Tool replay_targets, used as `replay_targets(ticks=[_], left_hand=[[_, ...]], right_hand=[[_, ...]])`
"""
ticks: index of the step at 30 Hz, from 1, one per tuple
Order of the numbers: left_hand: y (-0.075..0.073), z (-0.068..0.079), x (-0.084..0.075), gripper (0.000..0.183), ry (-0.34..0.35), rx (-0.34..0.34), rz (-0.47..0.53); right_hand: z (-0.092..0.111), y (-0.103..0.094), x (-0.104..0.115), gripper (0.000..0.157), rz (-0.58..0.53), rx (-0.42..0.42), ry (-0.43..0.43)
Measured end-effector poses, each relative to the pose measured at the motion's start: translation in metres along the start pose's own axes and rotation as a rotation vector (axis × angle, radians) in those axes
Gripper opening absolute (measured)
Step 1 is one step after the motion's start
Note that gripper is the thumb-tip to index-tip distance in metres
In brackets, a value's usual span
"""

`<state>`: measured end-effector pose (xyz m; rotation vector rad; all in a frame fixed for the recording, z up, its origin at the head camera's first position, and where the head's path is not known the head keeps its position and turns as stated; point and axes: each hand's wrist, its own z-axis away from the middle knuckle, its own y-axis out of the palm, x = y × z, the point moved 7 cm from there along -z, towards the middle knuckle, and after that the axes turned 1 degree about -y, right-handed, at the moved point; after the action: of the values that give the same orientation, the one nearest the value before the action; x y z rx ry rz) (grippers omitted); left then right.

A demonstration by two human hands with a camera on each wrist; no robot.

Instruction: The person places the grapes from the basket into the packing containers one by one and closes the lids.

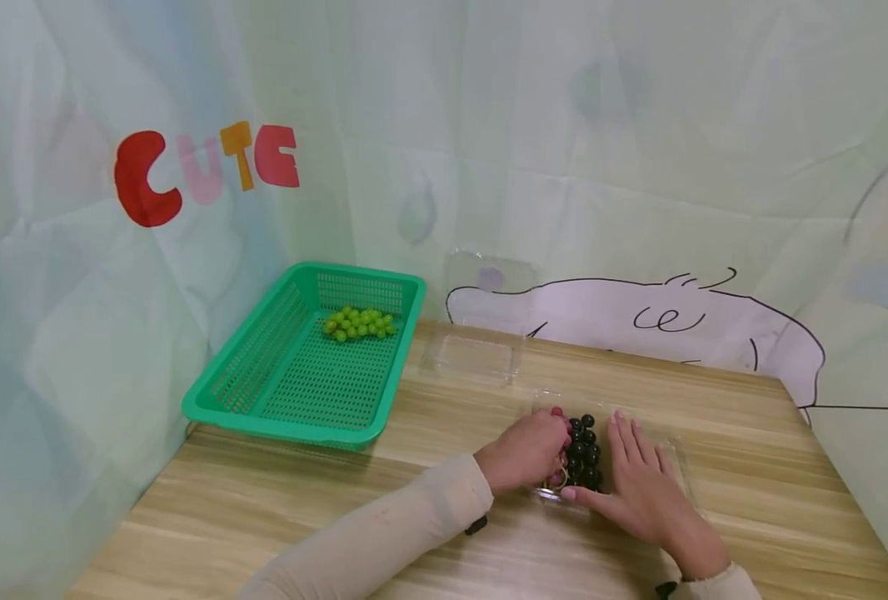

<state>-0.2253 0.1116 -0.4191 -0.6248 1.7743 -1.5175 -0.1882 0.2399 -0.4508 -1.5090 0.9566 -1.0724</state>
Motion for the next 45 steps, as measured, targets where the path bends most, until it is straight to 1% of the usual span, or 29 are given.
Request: replay_targets(ticks=[1, 8, 16, 18, 25, 29, 32, 34, 37, 41, 45], left_hand=[[0.000, 0.000, 0.001, 0.022, -0.002, 0.004, 0.016], [0.000, 0.000, 0.000, 0.023, -0.001, 0.012, 0.043], [-0.003, 0.003, -0.002, 0.026, -0.035, -0.005, 0.034], [-0.003, 0.004, -0.002, 0.027, -0.040, -0.009, 0.049], [-0.002, 0.007, -0.001, 0.018, -0.041, -0.031, 0.113], [-0.001, 0.008, 0.000, 0.020, -0.046, -0.041, 0.132], [-0.002, 0.008, 0.000, 0.019, -0.063, -0.031, 0.155], [-0.002, 0.007, 0.001, 0.015, -0.081, -0.021, 0.167], [-0.004, 0.006, 0.003, 0.011, -0.103, -0.013, 0.166], [-0.005, 0.003, 0.006, 0.016, -0.111, -0.015, 0.153], [-0.011, 0.001, 0.011, 0.017, -0.103, -0.057, 0.134]], right_hand=[[0.000, 0.000, 0.000, 0.121, -0.001, 0.000, 0.000], [0.000, -0.001, 0.002, 0.121, 0.003, -0.004, -0.003], [0.001, -0.001, 0.001, 0.121, -0.001, -0.008, 0.000], [0.001, -0.001, 0.001, 0.121, -0.004, -0.014, -0.002], [0.002, 0.000, 0.000, 0.121, -0.003, -0.009, -0.001], [0.002, 0.000, 0.000, 0.122, -0.003, -0.012, 0.001], [0.003, -0.001, 0.001, 0.122, -0.004, -0.023, 0.000], [0.004, -0.001, 0.002, 0.122, -0.004, -0.029, -0.002], [0.004, 0.000, 0.002, 0.122, -0.006, -0.028, -0.002], [0.002, 0.001, 0.001, 0.122, -0.012, -0.017, 0.002], [0.000, 0.001, 0.000, 0.122, -0.009, -0.014, 0.000]])
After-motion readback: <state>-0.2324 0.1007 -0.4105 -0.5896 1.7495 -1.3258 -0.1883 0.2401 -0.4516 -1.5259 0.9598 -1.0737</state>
